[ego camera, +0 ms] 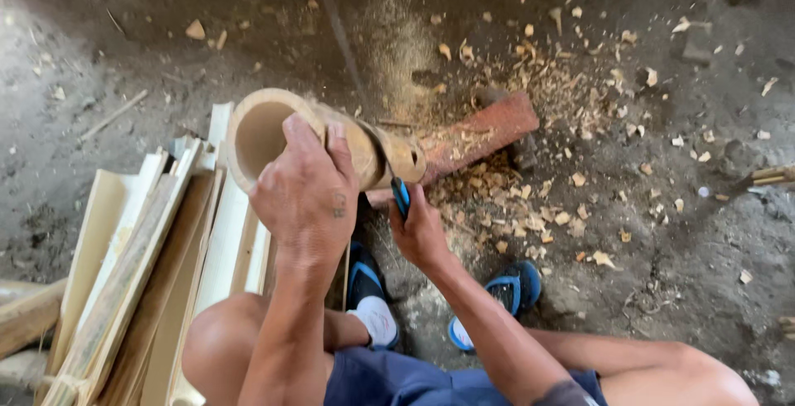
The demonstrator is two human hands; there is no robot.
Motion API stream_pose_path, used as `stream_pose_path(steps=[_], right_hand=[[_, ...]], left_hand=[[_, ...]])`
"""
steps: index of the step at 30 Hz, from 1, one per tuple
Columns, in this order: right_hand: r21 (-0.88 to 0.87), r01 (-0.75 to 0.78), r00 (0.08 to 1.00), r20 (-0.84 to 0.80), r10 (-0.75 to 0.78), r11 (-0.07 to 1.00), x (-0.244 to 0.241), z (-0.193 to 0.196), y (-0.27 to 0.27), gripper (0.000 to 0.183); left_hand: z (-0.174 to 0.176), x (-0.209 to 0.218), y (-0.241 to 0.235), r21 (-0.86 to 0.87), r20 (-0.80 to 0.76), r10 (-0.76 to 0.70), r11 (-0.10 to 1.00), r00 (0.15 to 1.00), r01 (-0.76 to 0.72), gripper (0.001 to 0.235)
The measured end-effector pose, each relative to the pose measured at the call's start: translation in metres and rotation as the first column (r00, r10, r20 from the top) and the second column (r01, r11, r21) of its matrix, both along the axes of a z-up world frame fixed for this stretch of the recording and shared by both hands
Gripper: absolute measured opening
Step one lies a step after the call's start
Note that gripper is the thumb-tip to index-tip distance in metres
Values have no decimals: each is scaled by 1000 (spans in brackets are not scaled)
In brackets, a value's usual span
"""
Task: The person sits on the ground and uses a hand saw to cut a hollow bamboo tube into smaller sections. The person repeatedly saws through the bamboo, rotates the piece, and stacks the cut sections nearby.
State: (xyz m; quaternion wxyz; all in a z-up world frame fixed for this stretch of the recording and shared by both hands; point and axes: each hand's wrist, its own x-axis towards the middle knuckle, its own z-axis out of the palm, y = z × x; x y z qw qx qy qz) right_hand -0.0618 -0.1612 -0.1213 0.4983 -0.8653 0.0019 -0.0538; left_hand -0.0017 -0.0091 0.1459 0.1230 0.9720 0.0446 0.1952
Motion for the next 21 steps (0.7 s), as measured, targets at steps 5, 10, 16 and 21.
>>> stream_pose_path(steps=[5,10,16,21], right_hand=[[-221,101,818,-537,-208,970,37,-27,-33,27],[-27,96,837,-539,-95,995,4,-50,-25,27],[-173,138,747,-629,-217,975,18,-122,-88,33],[-220,11,978,-202,-57,975,17,-53,-81,46]], left_hand=[[-2,-1,-4,-29,-38,-14,999,999,13,32],[-11,5,-7,-9,1,-21,1000,1000,21,31],[-10,1,28,-4,-20,-29,1000,999,29,29],[-11,-4,38,-24,40,-129,991,991,130,33]])
